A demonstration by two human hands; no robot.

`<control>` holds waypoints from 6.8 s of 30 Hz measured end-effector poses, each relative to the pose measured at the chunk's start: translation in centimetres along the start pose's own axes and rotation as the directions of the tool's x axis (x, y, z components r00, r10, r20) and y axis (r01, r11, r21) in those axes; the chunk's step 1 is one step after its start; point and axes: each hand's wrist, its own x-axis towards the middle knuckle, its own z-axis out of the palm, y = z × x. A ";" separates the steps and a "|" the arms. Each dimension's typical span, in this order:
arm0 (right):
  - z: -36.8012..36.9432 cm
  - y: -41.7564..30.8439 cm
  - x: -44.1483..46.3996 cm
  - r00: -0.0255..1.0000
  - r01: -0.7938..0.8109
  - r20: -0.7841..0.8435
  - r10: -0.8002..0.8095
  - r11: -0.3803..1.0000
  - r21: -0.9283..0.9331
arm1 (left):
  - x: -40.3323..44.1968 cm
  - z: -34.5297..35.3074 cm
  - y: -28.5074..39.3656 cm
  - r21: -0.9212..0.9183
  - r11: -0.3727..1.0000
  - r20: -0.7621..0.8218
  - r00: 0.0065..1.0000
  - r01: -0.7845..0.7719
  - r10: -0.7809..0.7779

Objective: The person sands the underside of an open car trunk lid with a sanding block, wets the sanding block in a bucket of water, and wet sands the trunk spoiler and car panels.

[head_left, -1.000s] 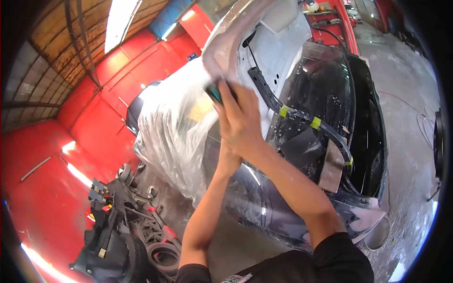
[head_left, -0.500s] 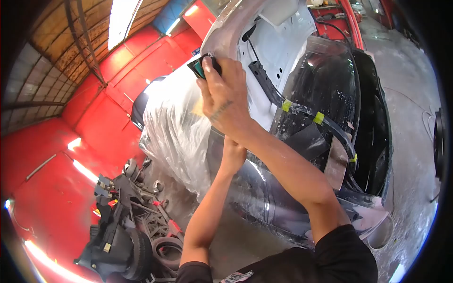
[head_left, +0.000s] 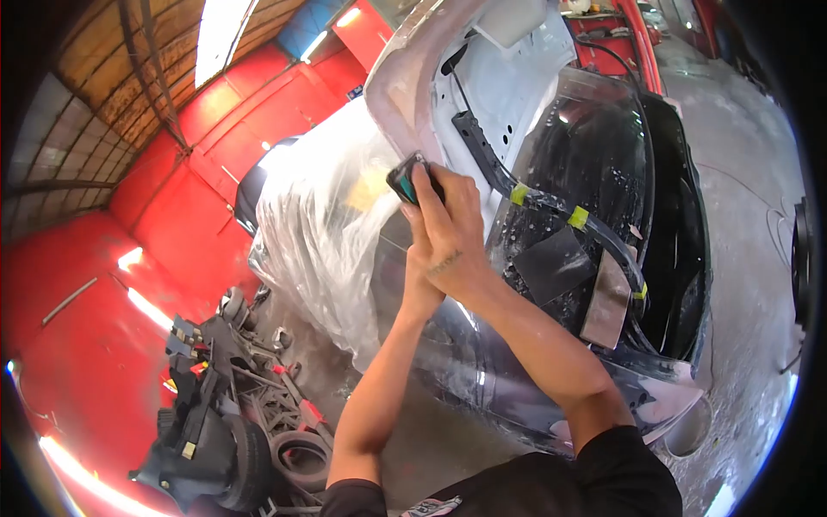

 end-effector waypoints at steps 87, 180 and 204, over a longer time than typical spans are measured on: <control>-1.4 3.0 18.7 0.689 0.026 -0.685 0.235 0.937 0.348 | 7.8 -2.4 7.0 0.282 0.951 0.223 0.955 0.128 -0.194; -4.3 2.6 20.3 0.766 0.210 -0.631 -0.122 0.976 0.066 | 7.0 -1.5 6.8 0.428 0.901 0.109 0.986 0.066 -0.123; -4.2 3.6 17.7 0.758 0.046 -0.629 0.172 0.948 0.315 | 7.1 -1.5 6.7 0.400 0.914 0.113 0.985 0.072 -0.127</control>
